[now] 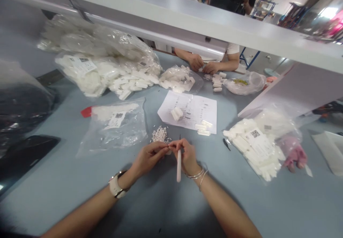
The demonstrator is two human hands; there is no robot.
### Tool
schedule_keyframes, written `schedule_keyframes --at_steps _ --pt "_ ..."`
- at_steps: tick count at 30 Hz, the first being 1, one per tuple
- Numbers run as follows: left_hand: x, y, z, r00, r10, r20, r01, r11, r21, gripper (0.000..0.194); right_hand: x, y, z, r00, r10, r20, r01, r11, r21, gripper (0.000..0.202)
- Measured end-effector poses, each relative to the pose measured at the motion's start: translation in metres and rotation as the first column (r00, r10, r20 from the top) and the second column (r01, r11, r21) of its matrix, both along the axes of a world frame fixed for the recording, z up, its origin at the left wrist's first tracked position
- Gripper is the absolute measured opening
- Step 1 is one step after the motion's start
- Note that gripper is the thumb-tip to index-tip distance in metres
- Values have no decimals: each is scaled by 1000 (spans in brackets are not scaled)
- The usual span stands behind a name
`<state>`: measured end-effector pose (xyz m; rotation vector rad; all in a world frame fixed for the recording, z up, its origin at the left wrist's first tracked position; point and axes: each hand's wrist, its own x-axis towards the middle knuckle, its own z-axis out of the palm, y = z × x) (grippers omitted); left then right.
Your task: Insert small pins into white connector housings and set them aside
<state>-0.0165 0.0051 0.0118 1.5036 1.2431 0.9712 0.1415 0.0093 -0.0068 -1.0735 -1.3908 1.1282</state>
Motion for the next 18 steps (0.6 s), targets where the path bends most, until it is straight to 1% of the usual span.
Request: schedule_keyframes --at_steps 3,8,13,18 --pt "0 0 1 999 6 51 -3 999 -50 22 0 -1 3 999 16 40 -18 999 33 25" --pt "0 0 -2 998 5 61 -1 998 -57 23 3 0 5 996 38 75 -45 995 90 25" --pt "-3 2 0 998 -31 54 35 997 -72 30 7 1 6 996 53 69 -59 995 81 27" --pt "-5 3 2 997 -55 46 59 993 -98 33 4 0 8 999 17 33 -20 997 80 30"
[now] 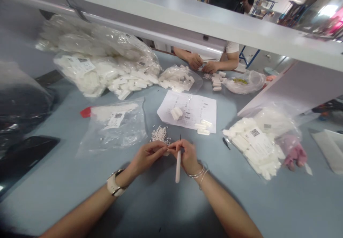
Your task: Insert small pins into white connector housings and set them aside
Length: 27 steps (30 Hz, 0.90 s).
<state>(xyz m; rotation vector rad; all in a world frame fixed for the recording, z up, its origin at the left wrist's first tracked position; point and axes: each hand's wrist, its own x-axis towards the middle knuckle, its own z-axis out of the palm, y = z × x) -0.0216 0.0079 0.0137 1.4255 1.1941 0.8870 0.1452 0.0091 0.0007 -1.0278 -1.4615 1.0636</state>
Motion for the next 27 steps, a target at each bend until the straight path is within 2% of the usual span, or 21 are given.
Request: schedule_keyframes --at_steps 8,15,20,27 --pt "4 -1 2 999 37 25 -37 999 -29 31 -2 -1 -2 1000 11 -17 -11 1000 -21 29" --pt "4 -2 -10 1000 -19 4 19 1000 22 23 -2 5 0 978 -174 -111 161 980 -119 34" --pt "3 -2 -17 1000 -29 7 28 997 78 19 -2 6 1 977 -177 -120 159 977 -143 33" --pt "4 0 -11 998 29 63 -37 992 122 16 -3 4 2 970 -197 -145 178 974 -137 34"
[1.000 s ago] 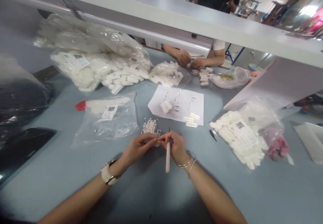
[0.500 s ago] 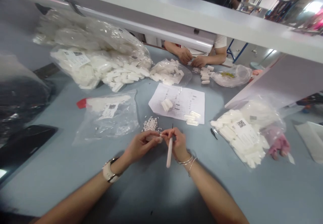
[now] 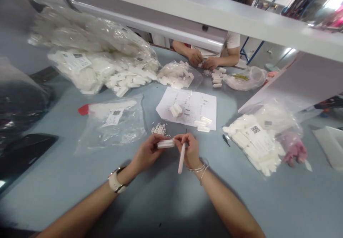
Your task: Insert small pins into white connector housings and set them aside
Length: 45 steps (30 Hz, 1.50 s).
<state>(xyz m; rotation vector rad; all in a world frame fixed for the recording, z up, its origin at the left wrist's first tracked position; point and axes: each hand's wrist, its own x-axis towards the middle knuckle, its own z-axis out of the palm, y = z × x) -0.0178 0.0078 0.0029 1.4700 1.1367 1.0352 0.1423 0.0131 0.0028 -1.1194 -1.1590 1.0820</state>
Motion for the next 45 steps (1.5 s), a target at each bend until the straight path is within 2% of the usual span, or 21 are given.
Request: schedule_keyframes --at_steps 5,10,20,28,33,45 --pt "0 0 1 998 47 -38 -47 999 1 17 1 0 1 1000 -13 25 12 1000 29 33" --pt "-1 -2 -1 998 17 -53 -22 997 -79 22 2 -2 -1 996 -14 86 7 997 76 30" --pt "0 -3 -4 995 -7 -100 2 999 -47 24 3 -8 -2 927 81 365 -162 967 198 23" --pt "-1 -4 -14 986 -3 -169 -4 999 -39 26 4 -6 1 878 42 478 -210 929 304 21" --pt "0 -4 -11 976 21 -215 -24 1000 -12 22 4 -6 2 842 39 537 -238 922 306 20" --pt "1 -4 -4 978 22 -208 -26 1000 -16 19 8 -5 -1 793 65 606 -315 895 317 25"
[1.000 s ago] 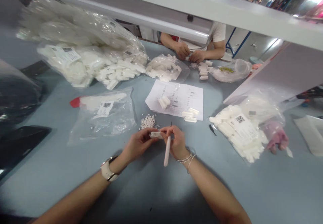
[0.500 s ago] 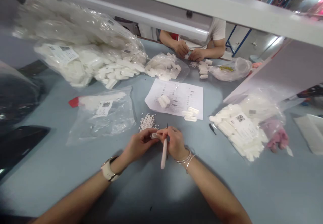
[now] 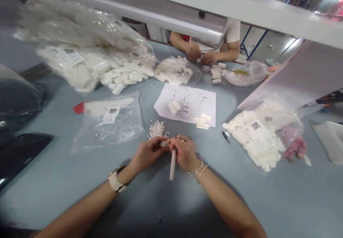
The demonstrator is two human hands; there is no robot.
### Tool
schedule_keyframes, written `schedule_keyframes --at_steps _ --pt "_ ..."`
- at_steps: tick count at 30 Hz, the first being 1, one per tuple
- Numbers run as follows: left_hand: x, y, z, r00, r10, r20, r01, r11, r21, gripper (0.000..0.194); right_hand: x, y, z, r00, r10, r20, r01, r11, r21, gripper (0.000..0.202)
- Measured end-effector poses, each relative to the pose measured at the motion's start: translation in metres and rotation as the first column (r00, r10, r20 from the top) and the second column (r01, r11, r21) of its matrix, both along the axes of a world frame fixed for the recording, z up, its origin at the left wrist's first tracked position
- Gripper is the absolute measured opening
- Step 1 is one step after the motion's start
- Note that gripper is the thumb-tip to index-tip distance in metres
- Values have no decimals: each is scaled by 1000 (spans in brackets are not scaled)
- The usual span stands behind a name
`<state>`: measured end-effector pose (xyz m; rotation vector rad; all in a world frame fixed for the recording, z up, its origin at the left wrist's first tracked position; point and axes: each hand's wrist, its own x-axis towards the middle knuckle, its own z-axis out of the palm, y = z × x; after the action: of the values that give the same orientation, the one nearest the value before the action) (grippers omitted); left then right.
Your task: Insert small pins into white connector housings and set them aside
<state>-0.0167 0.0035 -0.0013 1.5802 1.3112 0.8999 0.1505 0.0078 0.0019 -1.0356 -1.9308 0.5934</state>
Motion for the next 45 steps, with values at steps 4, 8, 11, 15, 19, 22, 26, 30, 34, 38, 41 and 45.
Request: schedule_keyframes --at_steps 4,8,11,15,19,22,26,30,34,38,41,45 --pt "0 0 0 1000 -6 4 6 1000 -7 20 0 0 -3 999 4 -41 -5 999 -34 25" --pt "0 0 0 1000 -2 5 2 1000 -22 21 -1 -1 -1 998 -7 -59 5 999 -35 25" --pt "-1 -1 -2 1000 -9 10 10 1000 -21 21 -3 -1 2 997 -32 -67 30 999 -44 24" --pt "-1 0 -5 1000 -17 24 17 1000 -13 22 -4 -1 4 990 -76 -117 68 995 -72 20" --pt "-1 0 -5 999 -15 28 16 1000 -27 22 -5 -1 3 989 -91 -116 81 993 -89 21" --pt "0 0 -3 1000 -9 23 10 999 -36 22 -4 -1 4 990 -91 -108 83 994 -78 23" --pt "0 0 -1 1000 7 13 -7 1000 -26 22 -4 -1 5 996 -64 -67 62 998 -33 20" --pt "0 0 -1 1000 7 17 -7 1000 -24 20 -2 -1 3 1000 -23 16 23 999 24 22" --pt "0 0 -1 1000 5 -12 -5 999 -32 19 0 0 4 996 19 84 -27 995 93 24" --pt "-1 -1 -2 999 19 -40 -20 1000 -20 19 0 0 12 973 45 224 -96 971 218 27" --pt "-1 0 -2 999 21 -29 -22 1000 -22 19 -2 -2 15 959 36 282 -116 956 271 26" --pt "-1 1 -2 999 35 5 -35 998 -52 23 -2 -4 7 985 49 167 -89 966 243 22"
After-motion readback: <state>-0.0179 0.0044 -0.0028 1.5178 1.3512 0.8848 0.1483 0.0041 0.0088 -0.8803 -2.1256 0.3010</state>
